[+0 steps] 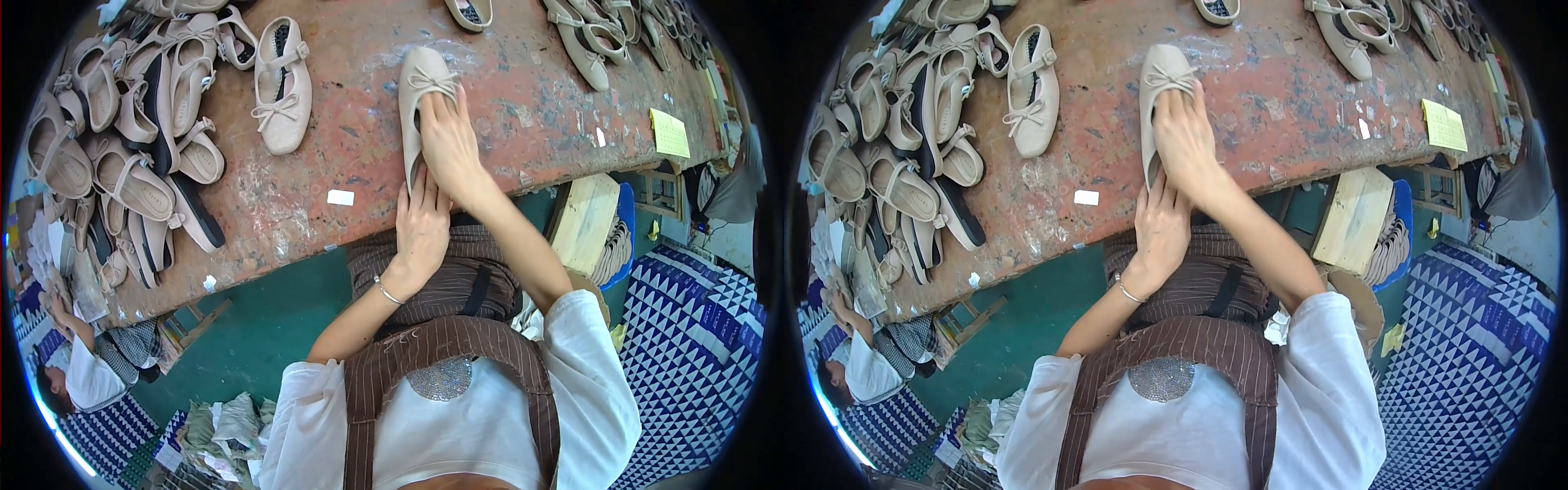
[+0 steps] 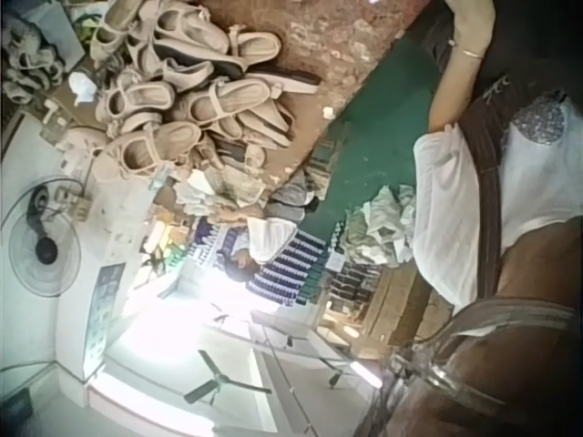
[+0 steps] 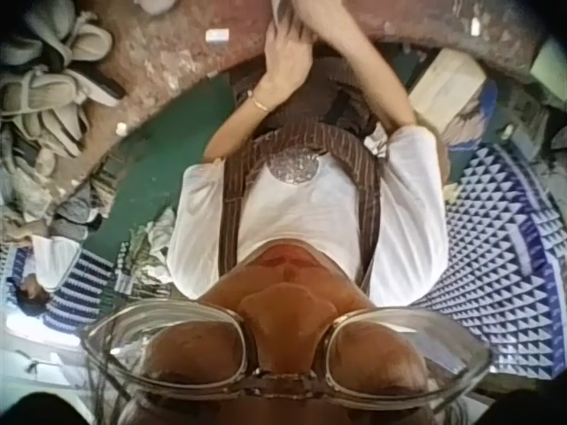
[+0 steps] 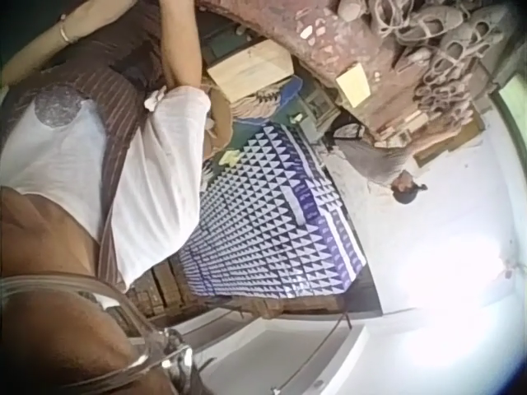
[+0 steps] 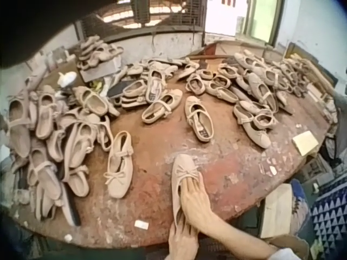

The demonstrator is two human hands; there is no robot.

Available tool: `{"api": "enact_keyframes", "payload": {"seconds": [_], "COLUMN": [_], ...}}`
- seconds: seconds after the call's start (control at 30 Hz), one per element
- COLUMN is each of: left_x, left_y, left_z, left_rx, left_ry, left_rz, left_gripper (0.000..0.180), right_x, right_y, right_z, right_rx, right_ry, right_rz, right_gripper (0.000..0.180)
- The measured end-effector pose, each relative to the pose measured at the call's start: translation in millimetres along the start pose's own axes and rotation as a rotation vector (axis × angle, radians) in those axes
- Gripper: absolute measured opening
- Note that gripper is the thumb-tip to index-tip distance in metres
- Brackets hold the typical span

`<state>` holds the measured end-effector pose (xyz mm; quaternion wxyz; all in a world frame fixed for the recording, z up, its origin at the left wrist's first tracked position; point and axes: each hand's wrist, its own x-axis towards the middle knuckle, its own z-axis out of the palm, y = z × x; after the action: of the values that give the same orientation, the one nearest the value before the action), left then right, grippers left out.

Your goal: Inserting white cushioned insoles into beige ballet flats.

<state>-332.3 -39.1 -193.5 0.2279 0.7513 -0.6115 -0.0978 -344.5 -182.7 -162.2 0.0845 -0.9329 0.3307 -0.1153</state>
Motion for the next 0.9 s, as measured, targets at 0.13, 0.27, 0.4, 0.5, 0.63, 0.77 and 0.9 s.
{"api": "enact_keyframes", "payload": {"seconds": [0.13,0.27,0.4,0.5,0.63,0.77,0.9], "left_x": [0.0,9.9,5.4,12.2,15.1,5.3,9.1], "left_y": [0.3,3.4,1.4,8.5,-6.7,-71.0,-191.4], "left_z": [0.0,-6.0,-6.0,-10.7,-24.0,-109.7,-231.0], "left_rx": [-0.064,0.005,0.024,0.100,-0.188,-0.384,-0.321], "left_ry": [0.039,-0.002,0.005,-0.001,0.072,0.202,0.978], "left_rz": [0.051,0.072,0.008,0.062,0.044,-0.212,-0.292], "left_gripper": [0.048,0.044,0.039,0.043,0.036,0.021,0.024], "right_x": [-47.0,15.1,7.9,39.9,28.3,56.9,117.0], "right_y": [-2.9,14.6,7.5,11.1,41.9,130.4,264.7], "right_z": [12.3,0.9,17.4,14.9,12.7,-92.8,-64.3], "right_rx": [0.004,-0.195,-0.205,-0.198,0.278,0.865,-0.284], "right_ry": [0.074,-0.188,0.059,-0.197,-0.115,0.090,0.497], "right_rz": [-0.094,0.015,-0.026,-0.038,-0.274,0.101,0.439], "right_gripper": [0.064,0.032,0.031,0.023,0.023,0.034,0.053]}}
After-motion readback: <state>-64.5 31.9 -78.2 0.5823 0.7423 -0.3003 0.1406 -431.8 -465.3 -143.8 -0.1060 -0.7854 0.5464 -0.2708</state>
